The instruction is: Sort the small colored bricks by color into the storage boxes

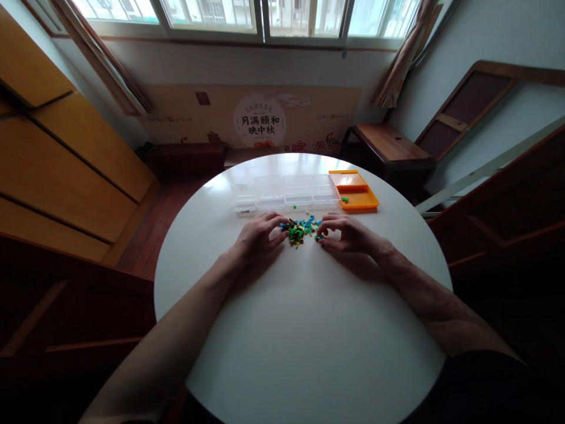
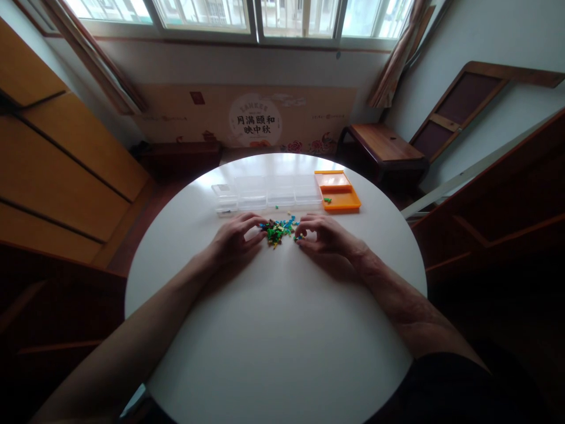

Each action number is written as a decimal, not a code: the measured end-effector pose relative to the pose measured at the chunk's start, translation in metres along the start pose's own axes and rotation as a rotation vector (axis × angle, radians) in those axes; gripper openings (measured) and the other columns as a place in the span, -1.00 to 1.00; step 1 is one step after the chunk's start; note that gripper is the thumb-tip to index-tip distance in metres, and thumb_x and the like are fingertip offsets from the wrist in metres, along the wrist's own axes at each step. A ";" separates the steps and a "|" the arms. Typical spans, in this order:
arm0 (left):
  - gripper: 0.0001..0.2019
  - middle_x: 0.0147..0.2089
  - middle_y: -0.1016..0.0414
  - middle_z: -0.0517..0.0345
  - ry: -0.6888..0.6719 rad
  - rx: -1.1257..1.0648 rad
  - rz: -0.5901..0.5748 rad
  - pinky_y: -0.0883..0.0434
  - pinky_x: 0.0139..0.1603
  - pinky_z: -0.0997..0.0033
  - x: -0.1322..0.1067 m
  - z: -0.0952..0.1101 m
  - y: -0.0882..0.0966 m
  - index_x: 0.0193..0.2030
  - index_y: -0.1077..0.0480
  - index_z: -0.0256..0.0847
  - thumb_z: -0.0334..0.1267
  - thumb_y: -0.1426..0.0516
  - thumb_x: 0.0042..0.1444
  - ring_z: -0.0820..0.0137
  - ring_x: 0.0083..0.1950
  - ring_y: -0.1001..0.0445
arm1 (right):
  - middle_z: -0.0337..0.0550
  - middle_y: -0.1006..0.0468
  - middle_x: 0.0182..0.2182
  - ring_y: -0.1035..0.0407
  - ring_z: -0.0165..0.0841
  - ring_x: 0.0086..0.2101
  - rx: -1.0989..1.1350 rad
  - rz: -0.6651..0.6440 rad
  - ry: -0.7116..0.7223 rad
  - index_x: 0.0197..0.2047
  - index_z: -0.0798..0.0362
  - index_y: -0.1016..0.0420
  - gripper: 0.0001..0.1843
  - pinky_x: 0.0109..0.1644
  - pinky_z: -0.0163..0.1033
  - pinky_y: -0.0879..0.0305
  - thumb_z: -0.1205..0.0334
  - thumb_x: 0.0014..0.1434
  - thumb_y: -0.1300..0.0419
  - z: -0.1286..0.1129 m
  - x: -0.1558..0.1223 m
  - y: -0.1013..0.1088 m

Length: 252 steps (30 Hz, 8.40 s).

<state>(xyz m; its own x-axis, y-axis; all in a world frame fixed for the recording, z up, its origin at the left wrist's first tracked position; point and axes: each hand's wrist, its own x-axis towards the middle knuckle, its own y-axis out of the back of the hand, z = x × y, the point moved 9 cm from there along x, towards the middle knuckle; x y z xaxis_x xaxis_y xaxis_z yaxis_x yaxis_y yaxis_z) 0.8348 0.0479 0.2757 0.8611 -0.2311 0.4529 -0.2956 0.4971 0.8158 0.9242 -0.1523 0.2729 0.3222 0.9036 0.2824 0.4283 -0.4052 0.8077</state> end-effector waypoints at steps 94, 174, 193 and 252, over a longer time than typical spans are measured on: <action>-0.79 -0.15 -0.60 0.11 0.130 0.039 -0.003 -0.43 -0.13 0.34 -0.001 -0.023 0.006 -0.10 -0.62 -0.09 -0.02 -0.26 0.40 0.32 -0.19 -0.53 | -0.15 -0.40 0.50 -0.37 -0.14 0.44 -0.161 0.004 0.260 0.52 -0.27 -0.40 -0.42 0.57 0.16 -0.33 0.33 0.53 -0.20 -0.048 0.012 -0.030; -0.84 -0.16 -0.64 0.15 -0.025 0.056 0.019 -0.36 -0.32 0.43 0.023 -0.009 -0.011 -0.13 -0.66 -0.09 -0.09 -0.32 0.31 0.44 -0.33 -0.52 | -0.10 -0.68 0.09 -0.49 -0.10 0.07 -0.218 0.218 0.168 0.18 -0.15 -0.62 -0.72 0.19 0.08 -0.52 0.23 0.44 -0.32 0.005 0.027 -0.012; -0.84 -0.08 -0.70 0.12 -0.120 0.056 0.022 -0.46 -0.20 0.46 0.020 -0.002 -0.012 -0.03 -0.69 -0.04 -0.18 -0.23 0.41 0.41 -0.22 -0.64 | -0.10 -0.69 0.06 -0.51 -0.13 0.01 -0.210 0.235 0.201 0.03 -0.10 -0.63 -0.87 0.15 0.05 -0.53 0.24 0.46 -0.28 -0.002 0.028 -0.011; -0.86 -0.07 -0.70 0.14 -0.066 0.082 0.040 -0.43 -0.24 0.44 0.023 0.001 -0.009 -0.13 -0.66 -0.07 -0.15 -0.25 0.36 0.41 -0.26 -0.60 | -0.09 -0.70 -0.12 -0.56 -0.15 -0.12 -0.056 0.341 0.019 -0.05 -0.07 -0.61 -0.95 0.06 -0.05 -0.51 0.26 0.43 -0.34 0.014 0.008 0.006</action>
<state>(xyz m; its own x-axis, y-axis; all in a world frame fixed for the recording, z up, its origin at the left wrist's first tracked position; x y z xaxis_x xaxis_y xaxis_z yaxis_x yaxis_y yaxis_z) 0.8566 0.0377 0.2789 0.8195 -0.2684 0.5064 -0.3647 0.4374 0.8220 0.9411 -0.1498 0.2726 0.4226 0.7199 0.5506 0.2512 -0.6767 0.6921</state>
